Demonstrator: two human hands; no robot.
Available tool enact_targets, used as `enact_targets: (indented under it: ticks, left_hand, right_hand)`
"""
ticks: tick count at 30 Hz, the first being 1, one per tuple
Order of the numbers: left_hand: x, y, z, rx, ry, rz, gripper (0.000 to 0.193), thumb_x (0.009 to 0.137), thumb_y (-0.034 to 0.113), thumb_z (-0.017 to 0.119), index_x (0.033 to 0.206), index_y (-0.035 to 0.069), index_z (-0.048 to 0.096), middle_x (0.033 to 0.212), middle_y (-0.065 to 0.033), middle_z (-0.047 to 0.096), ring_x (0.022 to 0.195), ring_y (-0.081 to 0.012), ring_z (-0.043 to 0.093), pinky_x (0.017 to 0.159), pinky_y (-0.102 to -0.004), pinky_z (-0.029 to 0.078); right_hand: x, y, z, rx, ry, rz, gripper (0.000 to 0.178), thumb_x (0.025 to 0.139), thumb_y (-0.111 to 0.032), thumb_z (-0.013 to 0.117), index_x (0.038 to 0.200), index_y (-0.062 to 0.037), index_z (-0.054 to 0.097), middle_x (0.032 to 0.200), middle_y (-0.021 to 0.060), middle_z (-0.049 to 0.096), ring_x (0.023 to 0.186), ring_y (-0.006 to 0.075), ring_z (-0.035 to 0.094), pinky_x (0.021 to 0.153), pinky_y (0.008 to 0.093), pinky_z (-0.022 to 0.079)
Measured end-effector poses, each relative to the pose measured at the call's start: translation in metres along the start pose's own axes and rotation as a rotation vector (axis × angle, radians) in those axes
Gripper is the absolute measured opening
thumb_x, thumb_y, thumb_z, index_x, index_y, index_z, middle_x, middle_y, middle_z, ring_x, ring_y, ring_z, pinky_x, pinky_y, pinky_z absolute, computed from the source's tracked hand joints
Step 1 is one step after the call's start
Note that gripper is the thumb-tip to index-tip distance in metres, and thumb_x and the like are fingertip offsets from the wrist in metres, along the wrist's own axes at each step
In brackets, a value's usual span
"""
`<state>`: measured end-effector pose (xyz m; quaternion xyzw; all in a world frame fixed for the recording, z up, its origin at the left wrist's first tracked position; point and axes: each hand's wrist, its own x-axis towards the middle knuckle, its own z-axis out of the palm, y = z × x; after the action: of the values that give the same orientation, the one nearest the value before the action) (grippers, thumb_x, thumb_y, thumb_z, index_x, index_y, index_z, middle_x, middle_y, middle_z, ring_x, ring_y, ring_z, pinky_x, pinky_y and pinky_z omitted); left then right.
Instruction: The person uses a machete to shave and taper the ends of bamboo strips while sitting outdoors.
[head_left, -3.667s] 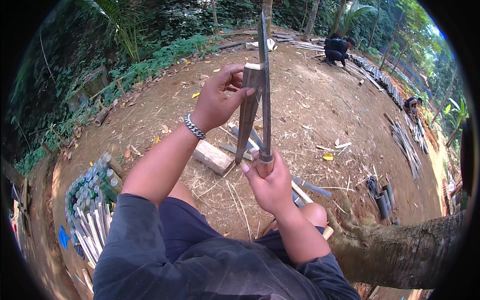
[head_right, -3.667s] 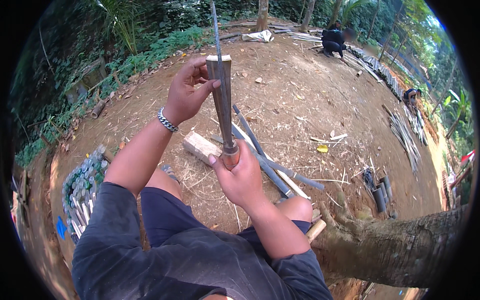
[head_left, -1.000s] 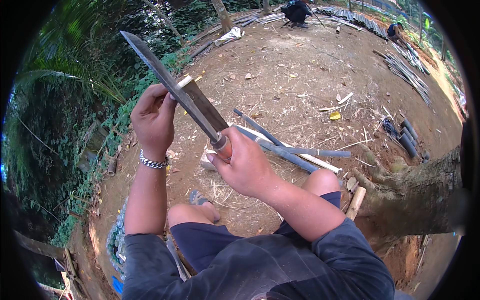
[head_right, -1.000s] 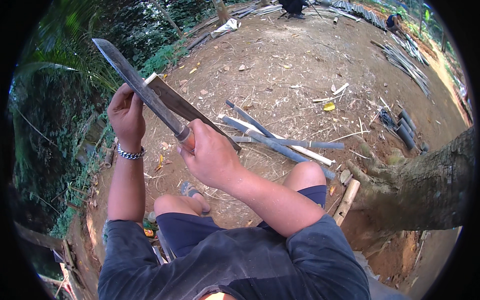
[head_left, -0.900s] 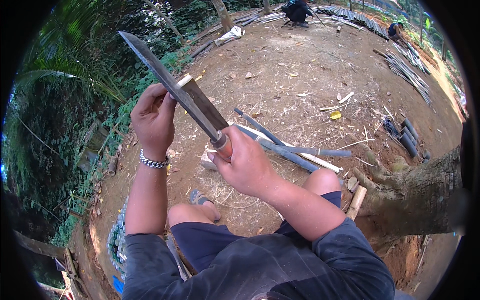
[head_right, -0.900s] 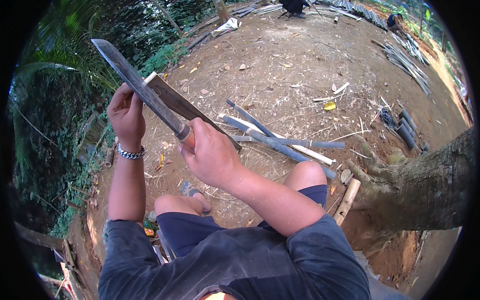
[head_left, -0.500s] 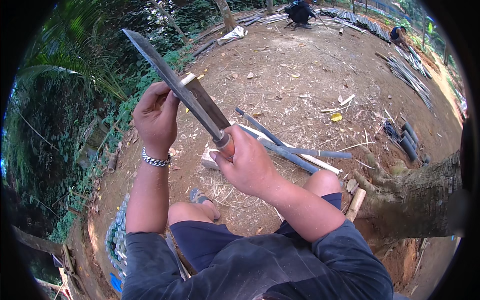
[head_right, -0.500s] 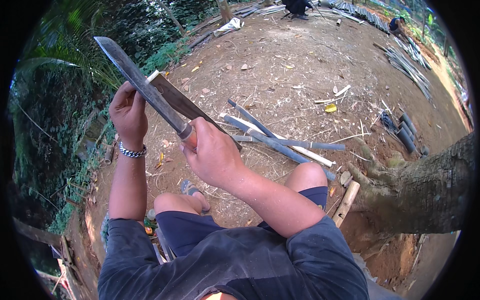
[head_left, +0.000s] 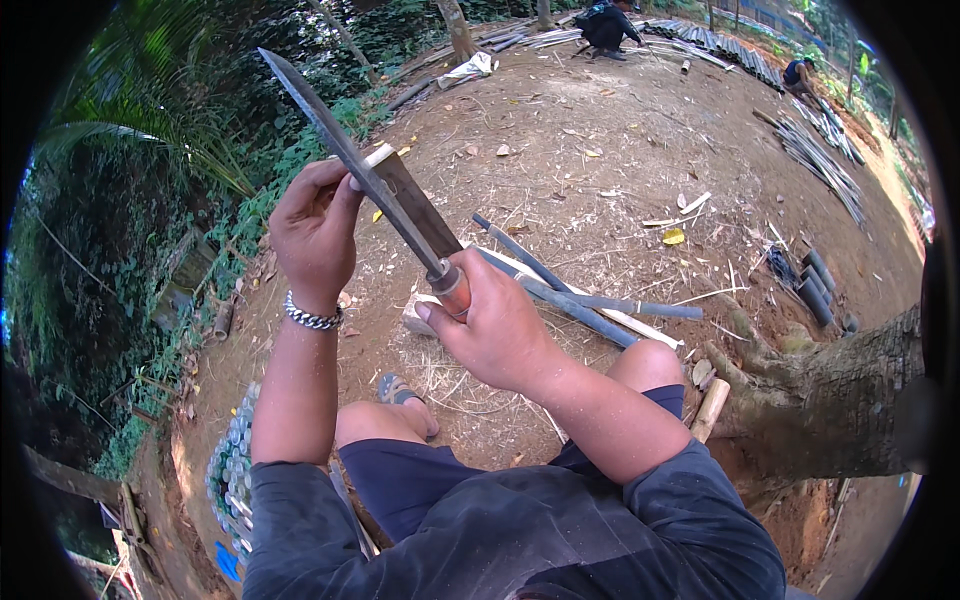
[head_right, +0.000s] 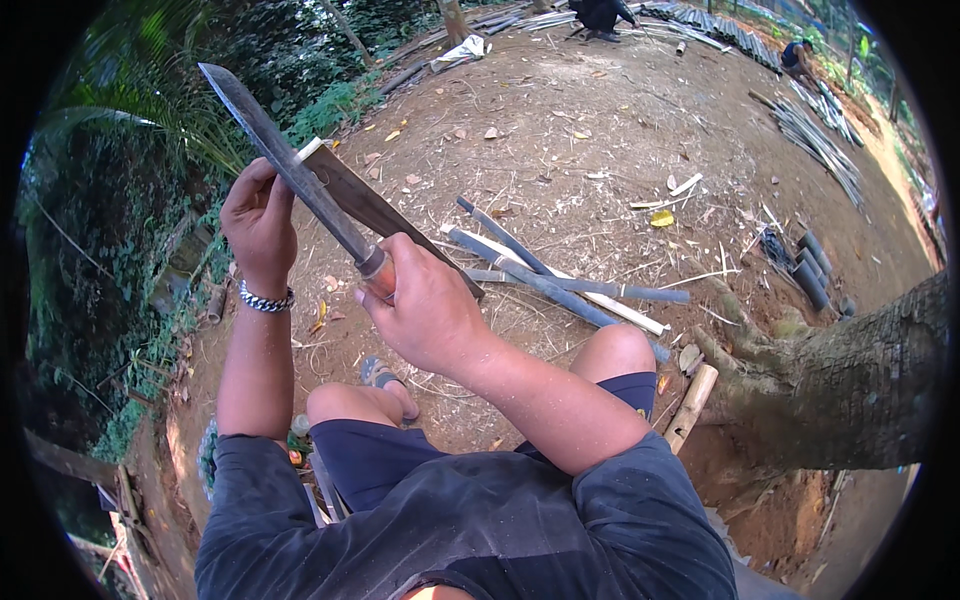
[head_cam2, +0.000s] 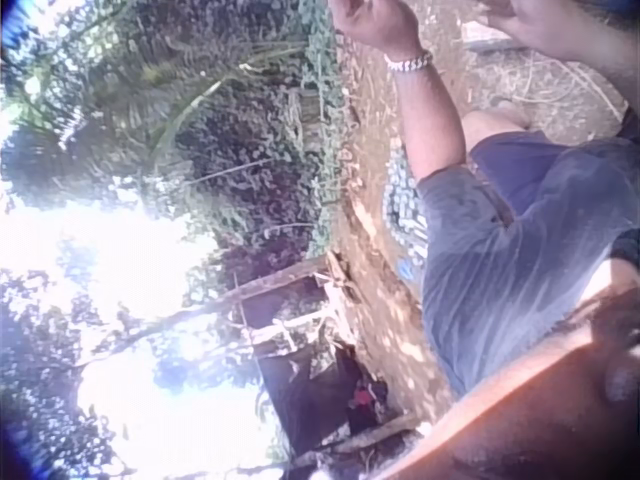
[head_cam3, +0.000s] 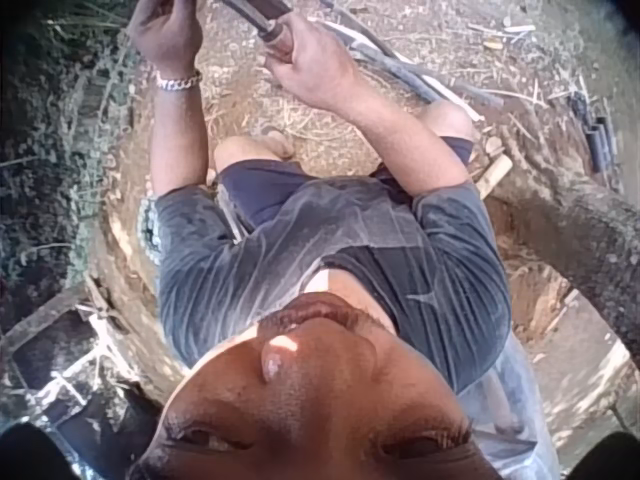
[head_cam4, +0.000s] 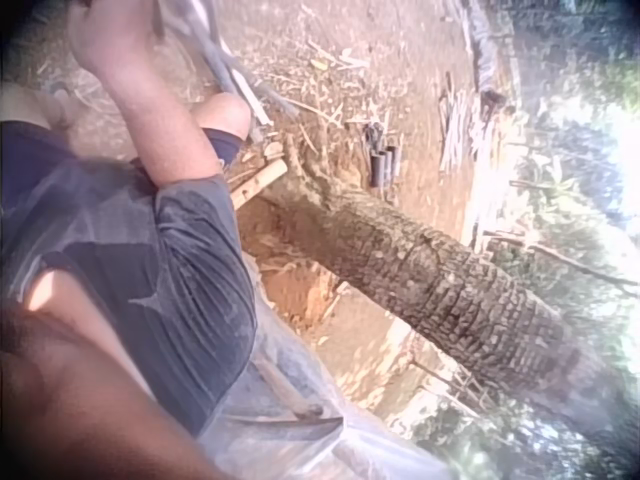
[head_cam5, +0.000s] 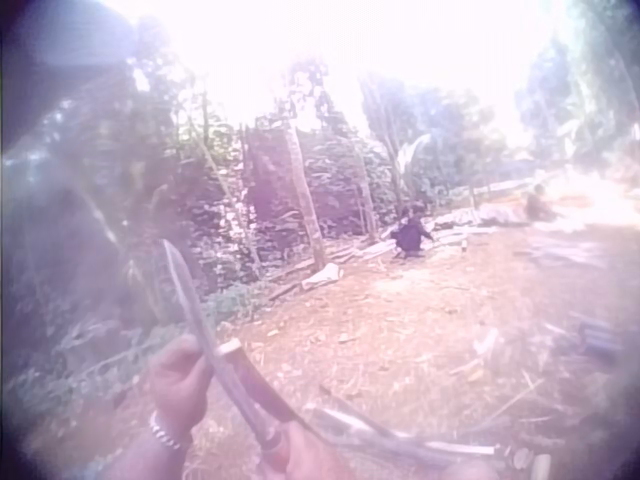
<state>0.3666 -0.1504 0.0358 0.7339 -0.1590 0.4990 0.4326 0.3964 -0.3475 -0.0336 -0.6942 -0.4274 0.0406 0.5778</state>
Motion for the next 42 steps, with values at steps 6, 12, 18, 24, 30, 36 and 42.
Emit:
enact_targets:
  ticks: [6,12,18,24,30,36,42]
  left_hand:
    - [0.007,0.004,0.005,0.008,-0.031,-0.074,0.015,0.091,0.005,0.068,0.103,-0.005,0.069,0.097,-0.0082,0.067,0.088,-0.0127,0.064,0.079,-0.0243,0.052]
    - [0.033,0.003,0.017,0.147,-0.108,-0.154,0.028,0.095,0.023,0.066,0.109,-0.001,0.071,0.096,-0.008,0.071,0.089,-0.0128,0.067,0.079,-0.027,0.054]
    - [0.07,-0.011,0.027,0.326,-0.202,-0.159,0.033,0.091,0.033,0.07,0.107,0.004,0.073,0.093,-0.004,0.073,0.084,-0.0111,0.068,0.073,-0.025,0.053]
    - [0.092,-0.019,0.05,0.163,-0.139,-0.24,0.024,0.089,0.02,0.071,0.097,-0.002,0.073,0.087,-0.0083,0.074,0.08,-0.012,0.068,0.075,-0.0266,0.053]
    - [0.096,-0.03,0.055,0.15,-0.115,-0.178,0.022,0.09,0.019,0.07,0.094,-0.002,0.073,0.084,-0.0066,0.073,0.076,-0.0107,0.066,0.072,-0.026,0.053]
    - [0.093,-0.032,0.059,0.117,-0.057,-0.228,0.019,0.091,0.021,0.07,0.094,0.002,0.074,0.085,-0.003,0.073,0.075,-0.0082,0.066,0.068,-0.0251,0.053]
    - [0.094,-0.048,0.054,0.049,-0.051,-0.159,0.019,0.092,0.02,0.069,0.095,0.001,0.073,0.084,-0.0039,0.073,0.075,-0.008,0.065,0.068,-0.0254,0.052]
  right_hand:
    - [-0.001,-0.012,-0.009,0.039,-0.029,0.065,0.046,0.086,-0.027,0.072,0.113,0.001,0.047,0.085,0.017,0.064,0.085,0.0358,0.065,0.074,0.0438,0.05]
    - [0.013,0.0,-0.026,0.085,-0.008,0.1,0.049,0.088,-0.033,0.071,0.116,0.0004,0.047,0.08,0.0106,0.061,0.075,0.0218,0.063,0.07,0.0365,0.05]
    - [0.034,-0.024,-0.062,0.137,-0.062,0.211,0.045,0.092,-0.04,0.067,0.107,-0.002,0.048,0.069,0.0024,0.055,0.055,0.0096,0.055,0.051,0.0273,0.047]
    - [0.06,-0.012,-0.069,0.202,-0.042,0.204,0.04,0.094,-0.04,0.064,0.1,-0.0038,0.049,0.072,0.0015,0.052,0.058,0.009,0.053,0.053,0.0265,0.046]
    - [0.067,-0.007,-0.067,0.267,-0.014,0.21,0.037,0.094,-0.037,0.065,0.098,-0.0042,0.05,0.075,0.0009,0.05,0.059,0.0089,0.051,0.053,0.0261,0.046]
    - [0.07,-0.003,-0.068,0.26,-0.025,0.199,0.038,0.093,-0.037,0.066,0.099,-0.0032,0.05,0.075,0.0011,0.05,0.059,0.0087,0.051,0.054,0.0263,0.046]
    - [0.071,-0.005,-0.07,0.395,-0.064,0.168,0.036,0.093,-0.036,0.066,0.095,-0.0045,0.049,0.076,0.0014,0.051,0.057,0.0093,0.05,0.052,0.0265,0.046]
